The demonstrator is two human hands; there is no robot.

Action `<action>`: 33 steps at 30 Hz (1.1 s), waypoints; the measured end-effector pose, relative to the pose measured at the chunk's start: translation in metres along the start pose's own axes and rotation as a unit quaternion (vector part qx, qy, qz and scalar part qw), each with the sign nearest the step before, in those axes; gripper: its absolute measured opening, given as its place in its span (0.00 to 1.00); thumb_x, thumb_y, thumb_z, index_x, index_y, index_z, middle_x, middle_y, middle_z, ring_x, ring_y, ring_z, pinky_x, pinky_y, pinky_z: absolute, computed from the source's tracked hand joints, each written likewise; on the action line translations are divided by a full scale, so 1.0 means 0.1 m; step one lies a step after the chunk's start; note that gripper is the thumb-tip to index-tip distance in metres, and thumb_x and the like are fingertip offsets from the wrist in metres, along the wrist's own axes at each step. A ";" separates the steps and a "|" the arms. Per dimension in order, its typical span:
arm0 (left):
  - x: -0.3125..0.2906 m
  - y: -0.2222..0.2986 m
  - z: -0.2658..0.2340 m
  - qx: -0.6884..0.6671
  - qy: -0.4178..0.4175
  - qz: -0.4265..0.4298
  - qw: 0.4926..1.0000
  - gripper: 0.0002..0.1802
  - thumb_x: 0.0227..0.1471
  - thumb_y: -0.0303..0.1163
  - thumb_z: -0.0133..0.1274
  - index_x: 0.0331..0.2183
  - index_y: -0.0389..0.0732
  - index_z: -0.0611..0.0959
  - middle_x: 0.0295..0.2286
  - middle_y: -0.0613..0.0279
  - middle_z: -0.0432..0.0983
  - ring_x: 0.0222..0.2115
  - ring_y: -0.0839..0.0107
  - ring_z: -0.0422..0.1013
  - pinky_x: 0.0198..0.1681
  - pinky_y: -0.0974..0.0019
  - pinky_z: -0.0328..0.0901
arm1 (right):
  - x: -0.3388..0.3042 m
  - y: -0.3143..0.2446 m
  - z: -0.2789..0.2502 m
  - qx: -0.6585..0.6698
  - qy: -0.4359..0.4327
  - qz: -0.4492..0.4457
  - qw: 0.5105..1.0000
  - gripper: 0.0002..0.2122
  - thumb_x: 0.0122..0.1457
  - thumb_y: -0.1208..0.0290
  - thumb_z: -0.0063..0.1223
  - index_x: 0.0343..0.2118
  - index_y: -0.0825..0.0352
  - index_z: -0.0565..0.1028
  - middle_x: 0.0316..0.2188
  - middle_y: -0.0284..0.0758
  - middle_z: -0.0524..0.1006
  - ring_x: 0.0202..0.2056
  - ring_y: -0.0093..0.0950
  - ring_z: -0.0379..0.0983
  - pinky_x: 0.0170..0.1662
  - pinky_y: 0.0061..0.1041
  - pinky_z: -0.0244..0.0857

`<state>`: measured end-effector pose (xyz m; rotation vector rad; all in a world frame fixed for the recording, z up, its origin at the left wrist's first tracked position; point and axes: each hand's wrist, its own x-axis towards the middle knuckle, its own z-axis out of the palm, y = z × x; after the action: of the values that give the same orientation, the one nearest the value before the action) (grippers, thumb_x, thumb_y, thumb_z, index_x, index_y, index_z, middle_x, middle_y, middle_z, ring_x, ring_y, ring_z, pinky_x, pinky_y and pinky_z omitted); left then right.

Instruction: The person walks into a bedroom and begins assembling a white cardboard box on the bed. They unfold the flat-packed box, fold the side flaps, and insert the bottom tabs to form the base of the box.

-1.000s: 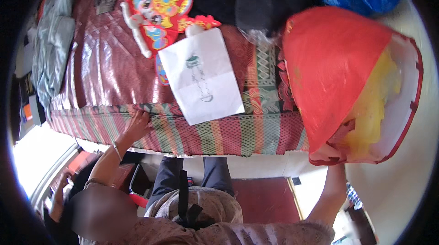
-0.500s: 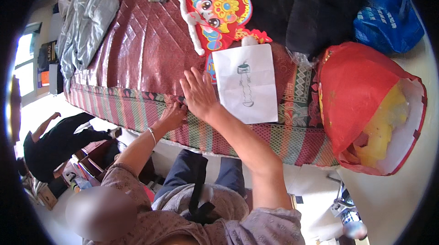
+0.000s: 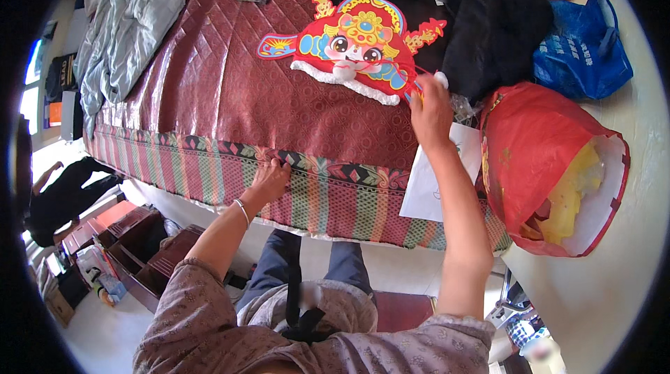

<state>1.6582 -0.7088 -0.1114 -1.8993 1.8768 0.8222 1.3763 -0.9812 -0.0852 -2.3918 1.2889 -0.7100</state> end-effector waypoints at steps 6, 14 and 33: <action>0.03 0.01 -0.03 -0.010 -0.005 -0.013 1.000 0.12 0.44 0.26 0.46 0.35 0.33 0.72 0.33 0.41 0.68 0.34 0.49 0.69 0.35 0.52 0.66 | 0.70 -0.03 0.41 -0.131 -0.148 0.247 0.949 0.25 0.43 0.63 0.60 0.43 0.69 0.66 0.44 0.47 0.69 0.46 0.41 0.67 0.46 0.39 0.61; 0.02 0.02 -0.05 -0.013 -0.006 -0.011 1.000 0.14 0.45 0.27 0.46 0.37 0.32 0.72 0.32 0.41 0.67 0.34 0.47 0.68 0.34 0.52 0.67 | 0.45 -0.35 0.49 0.277 -0.003 0.204 0.939 0.29 0.42 0.82 0.55 0.52 0.69 0.61 0.49 0.42 0.67 0.51 0.32 0.64 0.54 0.26 0.55; 0.00 0.00 -0.04 -0.023 -0.007 0.006 1.000 0.20 0.41 0.30 0.50 0.39 0.31 0.70 0.30 0.43 0.69 0.33 0.49 0.69 0.34 0.51 0.65 | -1.60 0.15 -0.65 0.043 -0.041 0.224 0.973 0.24 0.47 0.79 0.52 0.50 0.70 0.62 0.50 0.46 0.62 0.54 0.42 0.55 0.57 0.37 0.47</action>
<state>1.6585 -0.7112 -0.1081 -1.9072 1.8777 0.8869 1.2545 -0.8582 -0.0823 -1.9343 1.6454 -0.5130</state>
